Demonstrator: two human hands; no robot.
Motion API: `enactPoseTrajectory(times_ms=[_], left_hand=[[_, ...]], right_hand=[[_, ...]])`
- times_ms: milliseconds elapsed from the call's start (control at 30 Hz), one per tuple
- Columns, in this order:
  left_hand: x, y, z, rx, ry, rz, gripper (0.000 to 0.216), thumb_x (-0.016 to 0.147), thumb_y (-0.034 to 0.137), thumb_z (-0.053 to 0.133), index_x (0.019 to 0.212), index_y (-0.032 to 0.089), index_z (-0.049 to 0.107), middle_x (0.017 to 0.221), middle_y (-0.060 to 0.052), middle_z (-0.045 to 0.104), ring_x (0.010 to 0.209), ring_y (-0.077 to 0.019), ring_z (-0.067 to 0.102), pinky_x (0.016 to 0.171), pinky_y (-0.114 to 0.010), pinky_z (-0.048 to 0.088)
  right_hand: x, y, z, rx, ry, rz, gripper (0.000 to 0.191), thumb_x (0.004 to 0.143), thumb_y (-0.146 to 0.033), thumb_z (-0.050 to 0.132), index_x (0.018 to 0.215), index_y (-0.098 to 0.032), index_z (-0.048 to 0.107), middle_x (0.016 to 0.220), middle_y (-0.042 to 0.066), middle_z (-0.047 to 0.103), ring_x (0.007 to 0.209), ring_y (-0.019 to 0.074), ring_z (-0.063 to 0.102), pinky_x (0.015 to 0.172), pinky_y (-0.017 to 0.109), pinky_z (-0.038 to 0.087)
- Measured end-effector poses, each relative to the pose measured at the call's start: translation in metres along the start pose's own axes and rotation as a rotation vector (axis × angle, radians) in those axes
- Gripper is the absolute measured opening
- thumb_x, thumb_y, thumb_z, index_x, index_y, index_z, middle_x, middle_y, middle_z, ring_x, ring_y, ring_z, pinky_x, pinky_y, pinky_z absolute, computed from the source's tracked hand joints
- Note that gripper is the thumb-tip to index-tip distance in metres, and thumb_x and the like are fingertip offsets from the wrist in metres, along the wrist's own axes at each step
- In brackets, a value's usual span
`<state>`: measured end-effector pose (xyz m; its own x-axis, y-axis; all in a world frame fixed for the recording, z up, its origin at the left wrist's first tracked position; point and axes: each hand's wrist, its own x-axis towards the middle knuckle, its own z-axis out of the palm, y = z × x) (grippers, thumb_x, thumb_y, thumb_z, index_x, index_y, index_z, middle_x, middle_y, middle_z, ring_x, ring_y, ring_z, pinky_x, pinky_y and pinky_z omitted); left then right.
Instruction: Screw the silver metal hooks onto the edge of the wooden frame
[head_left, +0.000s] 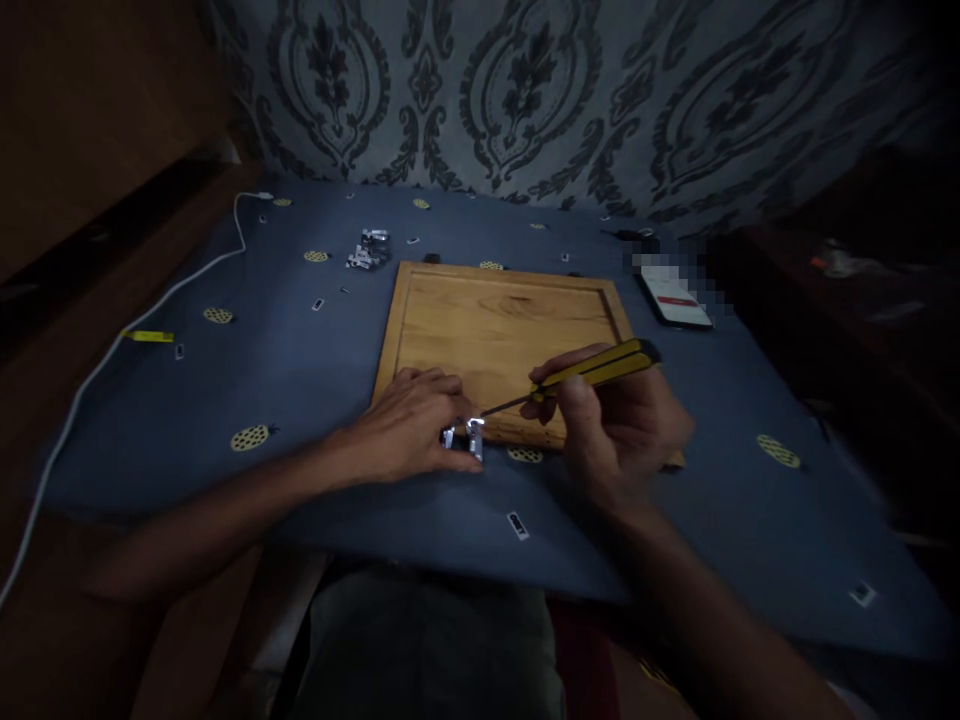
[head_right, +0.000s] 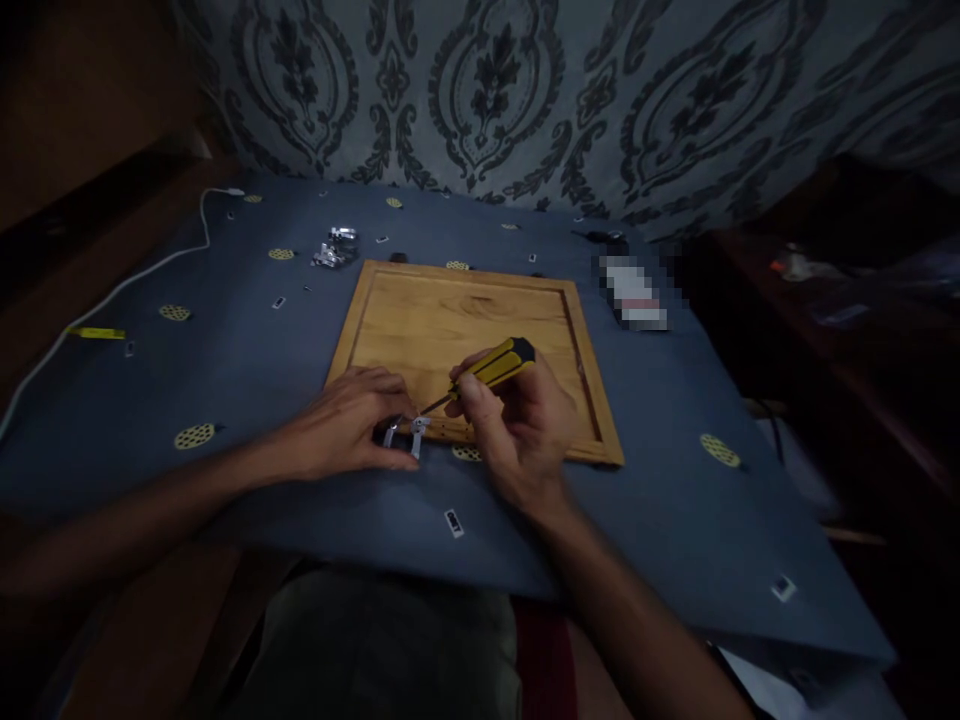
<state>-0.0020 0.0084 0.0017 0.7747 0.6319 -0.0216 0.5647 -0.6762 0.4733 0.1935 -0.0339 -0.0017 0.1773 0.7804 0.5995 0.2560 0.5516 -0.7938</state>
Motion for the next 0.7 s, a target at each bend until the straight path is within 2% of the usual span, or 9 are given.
enactPoseTrajectory(times_ms=[267,400,700], left_hand=[[0.0015,0.0006,0.0003,0.032,0.001,-0.002,0.044,0.083,0.055,0.082,0.108,0.02,0.073,0.102,-0.005,0.065,0.104,-0.0273,0.061,0.092,-0.04,0.042],[0.0012,-0.0001,0.001,0.026,0.016,0.007,0.042,0.083,0.055,0.082,0.104,0.019,0.072,0.103,-0.005,0.065,0.106,-0.027,0.061,0.094,-0.04,0.042],[0.0007,-0.0013,0.0022,0.012,0.033,0.012,0.043,0.083,0.056,0.082,0.103,0.019,0.072,0.102,-0.004,0.065,0.101,-0.0263,0.061,0.094,-0.04,0.042]], right_hand=[[-0.002,0.009,-0.0067,-0.107,-0.166,0.067,0.024,0.099,-0.048,0.064,0.094,-0.025,0.064,0.075,0.0,0.065,0.064,0.0157,0.067,0.051,0.027,0.052],[-0.0033,0.0095,-0.0073,-0.113,-0.165,0.071,0.023,0.098,-0.047,0.066,0.095,-0.025,0.065,0.081,0.002,0.066,0.069,0.017,0.066,0.054,0.028,0.053],[-0.0023,0.0075,-0.0045,-0.115,-0.172,0.068,0.02,0.098,-0.045,0.066,0.095,-0.024,0.067,0.08,0.002,0.067,0.068,0.0171,0.066,0.055,0.029,0.053]])
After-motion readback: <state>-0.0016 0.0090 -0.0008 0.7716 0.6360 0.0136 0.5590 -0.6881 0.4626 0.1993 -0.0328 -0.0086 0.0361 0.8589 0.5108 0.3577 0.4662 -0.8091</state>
